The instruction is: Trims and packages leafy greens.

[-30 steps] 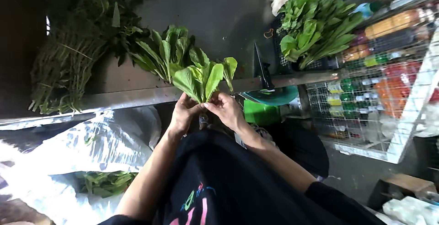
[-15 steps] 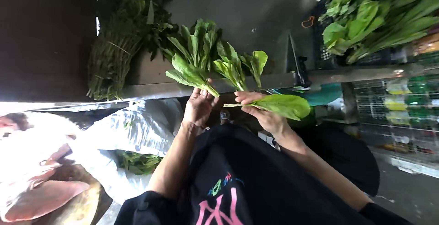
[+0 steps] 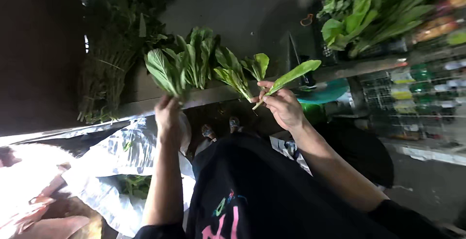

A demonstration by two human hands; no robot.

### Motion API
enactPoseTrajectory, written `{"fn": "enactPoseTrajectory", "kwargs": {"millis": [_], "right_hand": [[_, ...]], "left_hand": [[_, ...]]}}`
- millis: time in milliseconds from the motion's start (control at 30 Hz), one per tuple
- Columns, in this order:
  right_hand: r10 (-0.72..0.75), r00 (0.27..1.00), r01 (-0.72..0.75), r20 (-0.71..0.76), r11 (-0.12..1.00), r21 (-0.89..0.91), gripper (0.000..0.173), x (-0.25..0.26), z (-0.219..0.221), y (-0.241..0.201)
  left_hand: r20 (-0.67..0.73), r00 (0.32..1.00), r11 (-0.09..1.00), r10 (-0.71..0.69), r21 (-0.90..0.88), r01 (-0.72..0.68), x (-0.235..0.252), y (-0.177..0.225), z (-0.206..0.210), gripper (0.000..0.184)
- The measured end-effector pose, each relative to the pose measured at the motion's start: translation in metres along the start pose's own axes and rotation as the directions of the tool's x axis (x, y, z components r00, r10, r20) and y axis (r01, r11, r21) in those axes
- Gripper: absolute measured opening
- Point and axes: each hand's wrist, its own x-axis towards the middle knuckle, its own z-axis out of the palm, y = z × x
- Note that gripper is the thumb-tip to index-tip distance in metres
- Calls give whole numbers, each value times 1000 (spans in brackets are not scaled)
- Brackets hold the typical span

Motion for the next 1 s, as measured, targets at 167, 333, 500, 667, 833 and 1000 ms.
{"fn": "enactPoseTrajectory", "kwargs": {"millis": [167,333,500,667,833,1000], "right_hand": [[98,991,-101,-96,995,-28,41,-5,-9,-7],[62,984,-75,-170,995,-73,39,-8,-34,-6],[59,970,-111,-235,970,-217,38,-4,-81,0],[176,951,-247,-254,927,-282,30,43,-115,47],[236,946,-320,-223,797,-513,41,107,-107,62],[350,930,-335,-109,688,-644,50,151,-104,51]], "left_hand": [[-207,947,922,247,350,-164,38,14,-1,29],[-167,967,951,191,276,-140,42,6,27,74],[-284,953,933,106,360,3,12,-31,18,75],[-116,993,890,-30,448,79,-32,-54,87,54],[-26,991,883,-129,451,127,-46,-78,165,43],[-146,969,818,-197,520,245,-34,-79,205,57]]}}
